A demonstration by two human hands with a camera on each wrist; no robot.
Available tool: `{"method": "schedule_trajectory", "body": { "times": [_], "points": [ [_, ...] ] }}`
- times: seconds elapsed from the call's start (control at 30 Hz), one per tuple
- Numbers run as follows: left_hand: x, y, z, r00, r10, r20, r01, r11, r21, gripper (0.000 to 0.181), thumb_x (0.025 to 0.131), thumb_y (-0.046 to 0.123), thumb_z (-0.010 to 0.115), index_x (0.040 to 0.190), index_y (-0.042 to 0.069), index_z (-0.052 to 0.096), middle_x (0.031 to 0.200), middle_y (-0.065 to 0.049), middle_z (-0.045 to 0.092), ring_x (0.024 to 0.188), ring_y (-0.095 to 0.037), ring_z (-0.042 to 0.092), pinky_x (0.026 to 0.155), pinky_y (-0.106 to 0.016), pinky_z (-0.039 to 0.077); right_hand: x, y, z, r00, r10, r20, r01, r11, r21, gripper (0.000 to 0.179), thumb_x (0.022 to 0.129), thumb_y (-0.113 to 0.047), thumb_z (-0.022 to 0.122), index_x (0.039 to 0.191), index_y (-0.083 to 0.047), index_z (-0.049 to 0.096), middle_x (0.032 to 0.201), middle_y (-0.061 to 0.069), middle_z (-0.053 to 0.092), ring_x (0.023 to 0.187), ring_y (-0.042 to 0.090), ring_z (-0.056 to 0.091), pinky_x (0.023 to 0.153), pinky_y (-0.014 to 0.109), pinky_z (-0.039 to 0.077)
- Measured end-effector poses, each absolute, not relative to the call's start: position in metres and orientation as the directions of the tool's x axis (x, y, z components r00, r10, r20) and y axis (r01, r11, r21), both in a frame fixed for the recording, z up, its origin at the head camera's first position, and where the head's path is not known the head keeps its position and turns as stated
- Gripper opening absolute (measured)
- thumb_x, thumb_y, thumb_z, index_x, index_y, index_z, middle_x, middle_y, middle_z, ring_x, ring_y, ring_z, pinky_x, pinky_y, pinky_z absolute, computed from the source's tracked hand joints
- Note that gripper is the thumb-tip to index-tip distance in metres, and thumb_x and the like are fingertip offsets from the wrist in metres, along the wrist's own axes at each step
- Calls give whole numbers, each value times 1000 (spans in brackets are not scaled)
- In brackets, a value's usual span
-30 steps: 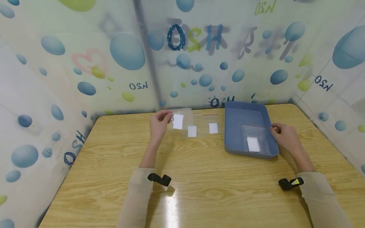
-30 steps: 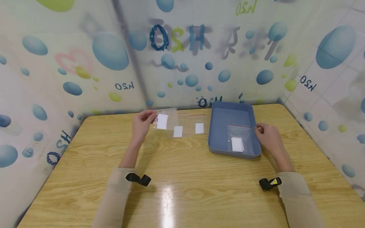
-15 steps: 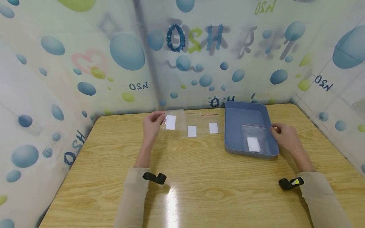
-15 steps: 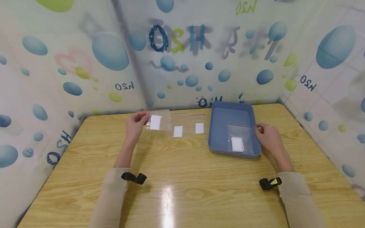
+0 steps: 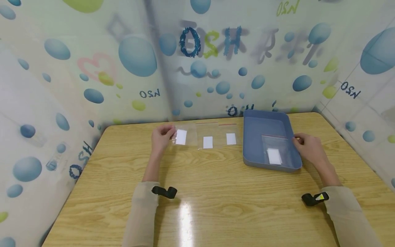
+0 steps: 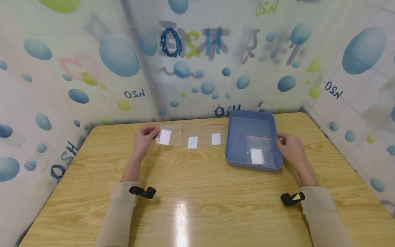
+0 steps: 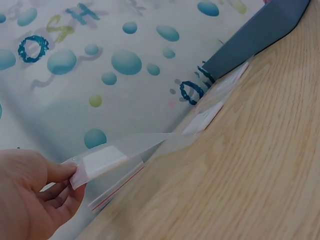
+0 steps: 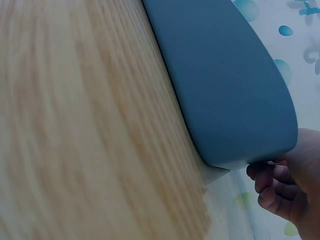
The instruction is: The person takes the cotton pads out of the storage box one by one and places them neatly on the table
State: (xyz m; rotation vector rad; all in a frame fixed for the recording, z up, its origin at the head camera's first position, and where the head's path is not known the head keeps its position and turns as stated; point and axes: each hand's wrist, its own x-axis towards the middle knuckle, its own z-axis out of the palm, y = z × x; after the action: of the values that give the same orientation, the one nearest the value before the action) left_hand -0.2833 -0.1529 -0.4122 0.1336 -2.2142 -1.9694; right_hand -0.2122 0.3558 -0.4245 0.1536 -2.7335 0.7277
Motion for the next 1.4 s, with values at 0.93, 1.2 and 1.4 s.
{"method": "schedule_trajectory", "body": {
  "times": [0.93, 1.2, 1.4],
  "points": [
    [-285, -162, -433, -973, -223, 66, -52, 485, 873, 19, 94, 9, 69, 103, -8, 73, 89, -15, 69, 70, -12, 57, 59, -18, 44, -213, 357, -426, -946, -25, 322, -182, 865, -468, 28, 99, -6, 58, 111, 19, 64, 68, 12, 63, 54, 18, 49, 51, 31, 40],
    [-284, -160, -436, -972, -223, 79, -52, 527, 849, 17, 93, 8, 69, 97, -7, 73, 82, -13, 68, 68, -16, 57, 57, -20, 43, -212, 356, -426, -953, -18, 303, -168, 863, -476, 29, 100, -6, 58, 112, 19, 63, 70, 13, 64, 56, 18, 50, 51, 31, 41],
    [-285, -157, -437, -972, -222, 82, -52, 541, 840, 17, 93, 7, 70, 98, -8, 74, 85, -16, 70, 69, -17, 59, 57, -20, 43, -213, 356, -427, -951, -21, 310, -173, 863, -474, 28, 100, -6, 58, 111, 19, 64, 71, 14, 64, 56, 18, 51, 51, 31, 42]
  ]
}}
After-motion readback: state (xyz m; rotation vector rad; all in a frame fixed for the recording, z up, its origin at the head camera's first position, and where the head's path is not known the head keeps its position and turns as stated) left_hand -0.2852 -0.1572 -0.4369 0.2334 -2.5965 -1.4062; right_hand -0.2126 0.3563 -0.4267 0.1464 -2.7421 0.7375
